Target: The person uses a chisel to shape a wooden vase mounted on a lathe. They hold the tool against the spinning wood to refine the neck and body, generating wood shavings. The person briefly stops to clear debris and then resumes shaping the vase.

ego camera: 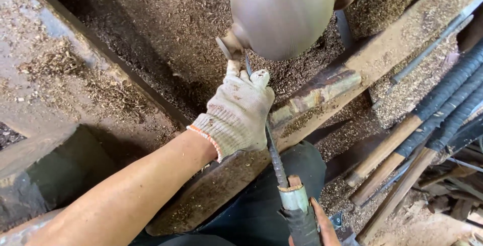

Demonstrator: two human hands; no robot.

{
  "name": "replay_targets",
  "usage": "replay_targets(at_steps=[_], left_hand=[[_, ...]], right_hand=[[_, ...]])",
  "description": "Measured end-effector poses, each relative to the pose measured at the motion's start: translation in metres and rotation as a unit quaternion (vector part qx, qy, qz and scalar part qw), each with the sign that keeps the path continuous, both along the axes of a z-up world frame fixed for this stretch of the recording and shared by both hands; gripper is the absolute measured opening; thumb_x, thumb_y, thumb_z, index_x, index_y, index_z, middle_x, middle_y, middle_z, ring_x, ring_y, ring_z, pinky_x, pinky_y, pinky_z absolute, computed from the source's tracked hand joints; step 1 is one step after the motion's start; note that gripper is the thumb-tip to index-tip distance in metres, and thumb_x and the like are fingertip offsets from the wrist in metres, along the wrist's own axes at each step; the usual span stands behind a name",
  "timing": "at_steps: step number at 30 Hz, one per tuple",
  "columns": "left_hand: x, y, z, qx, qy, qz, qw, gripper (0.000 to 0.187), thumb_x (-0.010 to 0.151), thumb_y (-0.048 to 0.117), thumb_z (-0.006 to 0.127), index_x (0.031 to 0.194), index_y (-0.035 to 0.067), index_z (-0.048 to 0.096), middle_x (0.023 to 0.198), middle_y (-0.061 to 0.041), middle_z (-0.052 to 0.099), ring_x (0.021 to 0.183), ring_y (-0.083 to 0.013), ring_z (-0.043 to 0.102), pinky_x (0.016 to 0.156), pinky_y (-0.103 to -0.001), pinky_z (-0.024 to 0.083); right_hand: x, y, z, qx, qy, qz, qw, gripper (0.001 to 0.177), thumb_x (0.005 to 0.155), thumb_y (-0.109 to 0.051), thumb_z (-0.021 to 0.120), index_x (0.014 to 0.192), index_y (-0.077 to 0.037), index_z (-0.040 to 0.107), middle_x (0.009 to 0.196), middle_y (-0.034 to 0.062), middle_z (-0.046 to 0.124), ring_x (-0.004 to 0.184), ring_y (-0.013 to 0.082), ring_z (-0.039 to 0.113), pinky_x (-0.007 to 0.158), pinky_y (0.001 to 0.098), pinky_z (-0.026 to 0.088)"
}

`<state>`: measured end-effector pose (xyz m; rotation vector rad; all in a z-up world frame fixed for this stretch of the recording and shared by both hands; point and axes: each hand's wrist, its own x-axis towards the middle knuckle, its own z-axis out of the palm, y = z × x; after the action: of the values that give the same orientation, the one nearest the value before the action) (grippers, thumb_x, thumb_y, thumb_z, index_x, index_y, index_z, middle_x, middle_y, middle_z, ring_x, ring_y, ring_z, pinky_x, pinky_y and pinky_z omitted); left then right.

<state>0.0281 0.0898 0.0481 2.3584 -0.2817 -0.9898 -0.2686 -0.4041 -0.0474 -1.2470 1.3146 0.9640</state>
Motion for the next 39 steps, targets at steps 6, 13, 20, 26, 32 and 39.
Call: replay_targets(at_steps=[6, 13, 20, 26, 32, 39], left_hand=[[-0.007, -0.005, -0.009, -0.013, -0.015, 0.062, 0.998, 0.053, 0.052, 0.024, 0.083, 0.095, 0.004, 0.059, 0.090, -0.018, 0.059, 0.096, -0.0425, 0.062, 0.122, -0.055, 0.020], [-0.006, -0.003, -0.005, -0.034, -0.051, 0.059, 0.996, 0.046, 0.052, 0.025, 0.082, 0.089, 0.005, 0.062, 0.091, -0.018, 0.057, 0.095, -0.0421, 0.062, 0.122, -0.059, 0.016], [-0.005, 0.001, -0.007, -0.043, -0.051, 0.034, 0.997, 0.041, 0.052, 0.024, 0.082, 0.085, 0.005, 0.066, 0.099, -0.019, 0.054, 0.104, -0.0454, 0.059, 0.121, -0.063, 0.011], [-0.002, 0.002, -0.012, -0.051, -0.062, 0.019, 0.997, 0.039, 0.053, 0.024, 0.081, 0.084, 0.005, 0.067, 0.102, -0.021, 0.053, 0.111, -0.0476, 0.055, 0.122, -0.063, 0.007], [-0.009, 0.002, -0.023, -0.076, -0.113, 0.030, 0.990, 0.039, 0.053, 0.025, 0.079, 0.083, 0.003, 0.067, 0.100, -0.024, 0.052, 0.109, -0.0494, 0.054, 0.120, -0.064, 0.010], [-0.014, -0.004, -0.029, -0.074, -0.107, 0.072, 0.989, 0.040, 0.051, 0.022, 0.079, 0.085, 0.005, 0.066, 0.104, -0.025, 0.052, 0.115, -0.0522, 0.051, 0.119, -0.060, 0.019]], right_hand=[[0.016, -0.003, -0.001, 0.102, -0.003, -0.040, 0.994, 0.055, 0.100, -0.043, 0.049, 0.131, 0.000, 0.060, 0.097, 0.0231, 0.078, 0.068, 0.0340, 0.076, 0.062, 0.0478, 0.063], [-0.051, -0.112, -0.066, -0.042, -0.059, 0.197, 0.978, 0.060, 0.101, -0.040, 0.044, 0.150, -0.007, 0.049, 0.144, 0.0128, 0.063, 0.130, 0.0213, 0.061, 0.113, 0.0353, 0.041], [-0.095, -0.129, -0.073, -0.046, -0.235, 0.370, 0.898, 0.060, 0.099, -0.032, 0.052, 0.151, -0.003, 0.047, 0.146, 0.0158, 0.062, 0.132, 0.0231, 0.060, 0.118, 0.0352, 0.038], [-0.053, -0.041, -0.018, -0.087, -0.029, 0.085, 0.992, 0.062, 0.097, -0.034, 0.053, 0.151, -0.004, 0.047, 0.142, 0.0204, 0.063, 0.127, 0.0293, 0.060, 0.115, 0.0439, 0.039], [-0.085, -0.087, -0.045, -0.068, -0.075, 0.143, 0.984, 0.066, 0.099, -0.044, 0.047, 0.151, -0.004, 0.046, 0.146, 0.0160, 0.061, 0.132, 0.0237, 0.059, 0.116, 0.0377, 0.038], [-0.059, -0.067, -0.033, -0.080, -0.087, 0.147, 0.982, 0.069, 0.099, -0.046, 0.046, 0.152, -0.001, 0.047, 0.147, 0.0185, 0.060, 0.132, 0.0285, 0.058, 0.115, 0.0400, 0.039]])
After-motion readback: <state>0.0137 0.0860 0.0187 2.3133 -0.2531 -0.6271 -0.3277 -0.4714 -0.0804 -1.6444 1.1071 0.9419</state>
